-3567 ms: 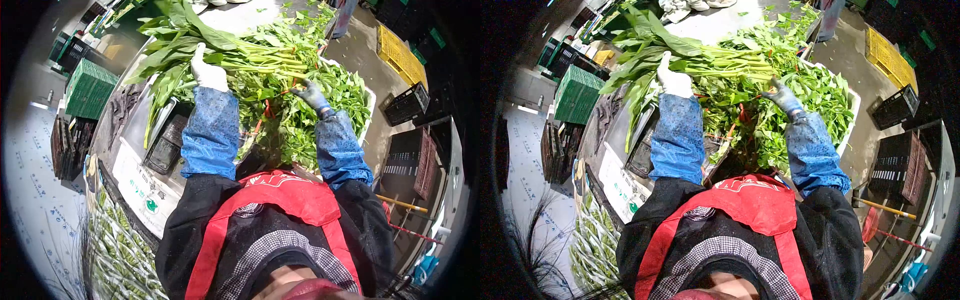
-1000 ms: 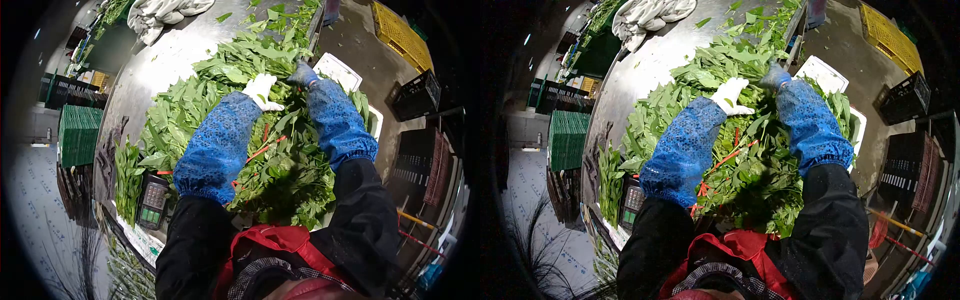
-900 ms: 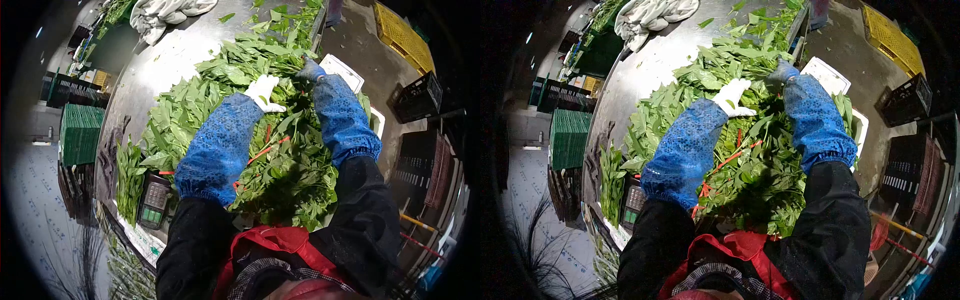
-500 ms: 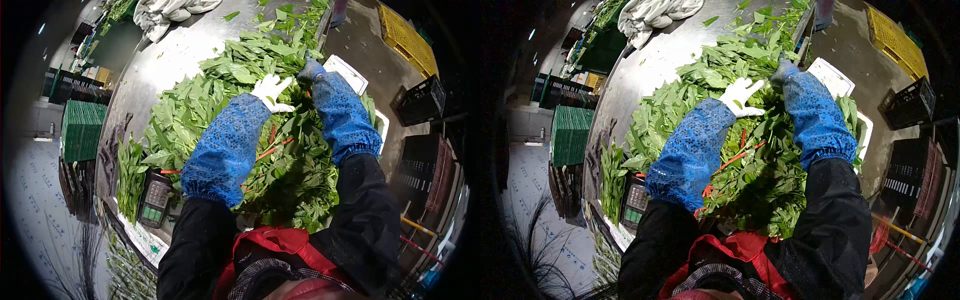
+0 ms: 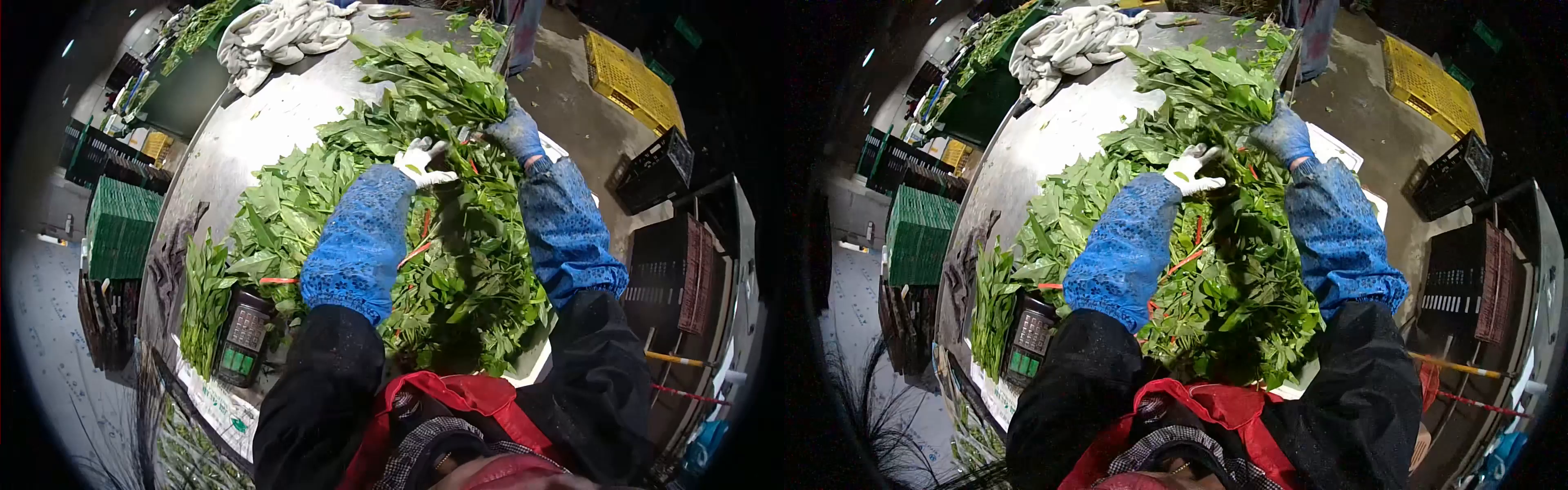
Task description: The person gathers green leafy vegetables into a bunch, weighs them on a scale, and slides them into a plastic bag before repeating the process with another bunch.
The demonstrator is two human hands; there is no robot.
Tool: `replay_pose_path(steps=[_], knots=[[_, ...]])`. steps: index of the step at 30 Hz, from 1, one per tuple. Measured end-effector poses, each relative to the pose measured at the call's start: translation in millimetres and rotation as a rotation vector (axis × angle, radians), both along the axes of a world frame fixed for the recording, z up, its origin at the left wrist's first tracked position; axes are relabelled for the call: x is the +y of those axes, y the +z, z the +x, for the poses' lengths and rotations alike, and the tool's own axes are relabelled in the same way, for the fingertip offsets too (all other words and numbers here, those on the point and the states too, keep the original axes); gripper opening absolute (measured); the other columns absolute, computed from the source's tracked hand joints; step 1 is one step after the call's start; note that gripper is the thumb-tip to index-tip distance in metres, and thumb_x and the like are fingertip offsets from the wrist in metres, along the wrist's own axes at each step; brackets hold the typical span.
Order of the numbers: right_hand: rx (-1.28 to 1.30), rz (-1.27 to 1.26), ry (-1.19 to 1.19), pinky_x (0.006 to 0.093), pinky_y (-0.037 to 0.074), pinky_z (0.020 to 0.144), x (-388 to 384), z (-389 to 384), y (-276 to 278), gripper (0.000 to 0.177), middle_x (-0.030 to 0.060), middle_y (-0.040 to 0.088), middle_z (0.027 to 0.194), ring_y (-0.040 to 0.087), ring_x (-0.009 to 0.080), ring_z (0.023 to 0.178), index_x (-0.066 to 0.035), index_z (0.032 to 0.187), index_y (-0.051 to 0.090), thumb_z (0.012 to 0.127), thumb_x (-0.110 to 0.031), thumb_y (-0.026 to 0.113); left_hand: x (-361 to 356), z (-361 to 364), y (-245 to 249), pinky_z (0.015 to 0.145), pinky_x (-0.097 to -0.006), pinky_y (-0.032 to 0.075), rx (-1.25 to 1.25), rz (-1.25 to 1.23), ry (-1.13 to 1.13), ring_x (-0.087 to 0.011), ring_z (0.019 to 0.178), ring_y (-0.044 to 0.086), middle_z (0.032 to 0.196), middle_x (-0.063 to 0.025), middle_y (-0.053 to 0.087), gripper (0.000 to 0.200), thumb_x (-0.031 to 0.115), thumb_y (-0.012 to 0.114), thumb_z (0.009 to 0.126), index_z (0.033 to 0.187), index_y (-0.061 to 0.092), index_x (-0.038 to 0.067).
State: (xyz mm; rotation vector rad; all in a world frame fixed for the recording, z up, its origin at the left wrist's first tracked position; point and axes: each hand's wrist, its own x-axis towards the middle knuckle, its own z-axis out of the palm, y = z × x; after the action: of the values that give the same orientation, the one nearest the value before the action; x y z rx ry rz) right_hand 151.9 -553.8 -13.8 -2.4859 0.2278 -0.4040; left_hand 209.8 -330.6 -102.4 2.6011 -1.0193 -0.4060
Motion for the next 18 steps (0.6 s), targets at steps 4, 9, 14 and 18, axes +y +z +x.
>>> replay_pose_path(steps=[4,9,14,18], knots=[[-0.206,0.140,0.118,0.0359,0.045,0.076,16.0,-63.0,-7.0,0.090,0.0235,0.053,0.105,0.055,0.0334,0.091,-0.004,0.131,0.023,0.058,-0.031,0.069,14.0,-13.1,21.5,0.095,-0.0368,0.031,0.685,-1.029,0.287,-0.0222,0.113,0.040,0.121,-0.0096,0.044,0.081,0.051,0.068,0.064,0.125,0.035,0.008],[-0.316,-0.044,0.180,0.0369,0.044,0.080,81.6,-138.2,-22.2,0.090,0.0221,0.050,0.108,0.052,0.0352,0.094,-0.004,0.127,0.028,0.052,-0.021,0.074,43.3,-101.4,132.1,0.086,-0.0463,0.041,1.014,-1.680,0.434,-0.0274,0.105,0.046,0.119,-0.0086,0.044,0.092,0.074,0.052,0.058,0.125,0.035,0.013],[-0.231,0.010,0.248,0.0385,0.045,0.070,132.3,-183.3,-34.1,0.099,0.0196,0.054,0.096,0.054,0.0354,0.084,-0.010,0.132,0.023,0.048,-0.015,0.075,81.9,-148.5,123.9,0.090,-0.0482,0.037,1.068,-1.918,0.455,-0.0290,0.106,0.045,0.122,-0.0070,0.044,0.081,0.067,0.053,0.066,0.124,0.039,0.012],[-0.098,-0.002,0.317,0.0385,0.045,0.072,154.3,-208.1,-17.9,0.090,0.0192,0.052,0.101,0.054,0.0358,0.082,-0.004,0.129,0.028,0.050,-0.012,0.071,105.1,-164.0,104.9,0.092,-0.0494,0.035,1.153,-1.937,0.474,-0.0298,0.106,0.046,0.118,-0.0064,0.048,0.062,0.048,0.059,0.072,0.121,0.044,0.013]])
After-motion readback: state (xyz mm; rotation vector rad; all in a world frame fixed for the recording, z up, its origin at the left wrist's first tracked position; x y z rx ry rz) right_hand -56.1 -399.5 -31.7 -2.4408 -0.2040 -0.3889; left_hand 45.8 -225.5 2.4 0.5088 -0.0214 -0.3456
